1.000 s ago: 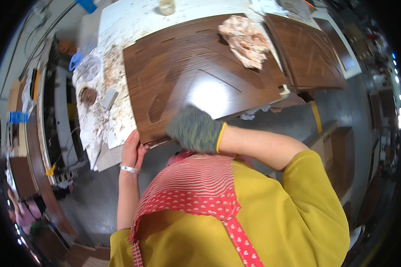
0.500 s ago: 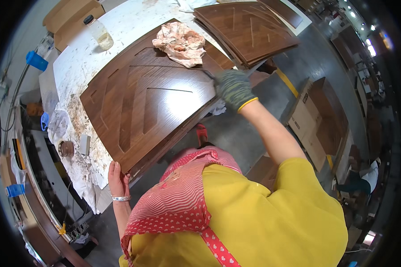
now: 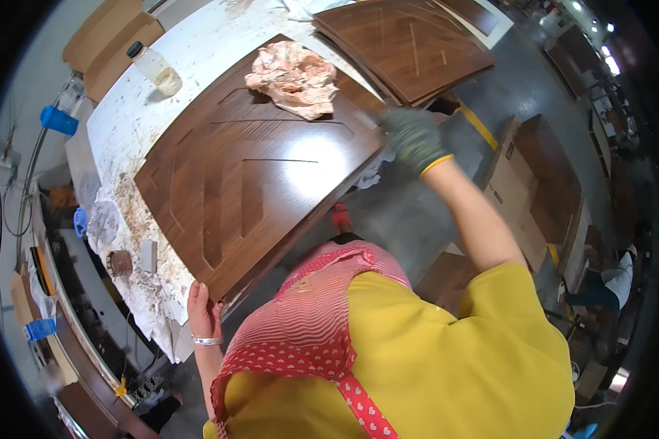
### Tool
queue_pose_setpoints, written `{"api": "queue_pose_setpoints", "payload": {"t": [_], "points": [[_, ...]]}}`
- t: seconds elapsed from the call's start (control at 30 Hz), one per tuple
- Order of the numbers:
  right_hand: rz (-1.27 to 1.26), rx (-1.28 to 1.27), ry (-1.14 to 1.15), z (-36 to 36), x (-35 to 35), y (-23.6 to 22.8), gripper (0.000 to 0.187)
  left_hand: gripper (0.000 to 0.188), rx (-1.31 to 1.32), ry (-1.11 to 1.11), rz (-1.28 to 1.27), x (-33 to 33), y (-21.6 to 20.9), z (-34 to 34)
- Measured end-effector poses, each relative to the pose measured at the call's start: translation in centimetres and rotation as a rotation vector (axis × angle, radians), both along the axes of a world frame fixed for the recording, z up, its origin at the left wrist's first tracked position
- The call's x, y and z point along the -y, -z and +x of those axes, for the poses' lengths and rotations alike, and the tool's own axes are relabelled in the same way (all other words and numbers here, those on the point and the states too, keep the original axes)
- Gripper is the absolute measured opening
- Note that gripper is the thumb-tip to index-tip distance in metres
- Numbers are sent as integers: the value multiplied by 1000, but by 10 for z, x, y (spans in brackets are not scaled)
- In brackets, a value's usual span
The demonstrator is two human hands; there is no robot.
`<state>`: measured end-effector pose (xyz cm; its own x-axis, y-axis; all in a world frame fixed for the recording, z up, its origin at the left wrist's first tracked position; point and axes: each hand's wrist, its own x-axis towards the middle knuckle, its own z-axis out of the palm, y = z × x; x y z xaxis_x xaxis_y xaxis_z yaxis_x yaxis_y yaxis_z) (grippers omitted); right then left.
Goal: The person is cleaning and applying a finish to decorative wooden panels using a cloth and a liquid from a bottle.
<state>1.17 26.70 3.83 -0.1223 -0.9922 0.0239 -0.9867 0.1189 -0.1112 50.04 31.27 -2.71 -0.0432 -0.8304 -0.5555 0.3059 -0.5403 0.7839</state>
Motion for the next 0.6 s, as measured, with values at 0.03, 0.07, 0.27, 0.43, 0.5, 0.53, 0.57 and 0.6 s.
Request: {"api": "queue_pose_setpoints", "payload": {"t": [0.03,0.07,0.27,0.43,0.5,0.53,0.57,0.6], "points": [[-1,5,70,-21,2,-2,21,14,-8,5,-1,0,1,1],[15,19,150,-34,1,-7,25,14,10,-11,17,1,2,2],[-179,322,-410,51,56,-12,29,16,26,-18,25,0,-7,-6],[-43,450,-848,211,145,-25,20,25,38,-117,-10,-11,-3,-14],[-80,340,-961,272,180,-12,18,30,75,-135,34,-16,1,-14],[-65,313,-967,300,196,-7,19,31,54,-148,-7,-16,0,-19],[-49,283,-966,322,209,-3,19,31,31,-155,-47,-16,-1,-25],[-57,255,-927,340,226,2,20,31,44,-177,-49,-15,1,-29]]}}
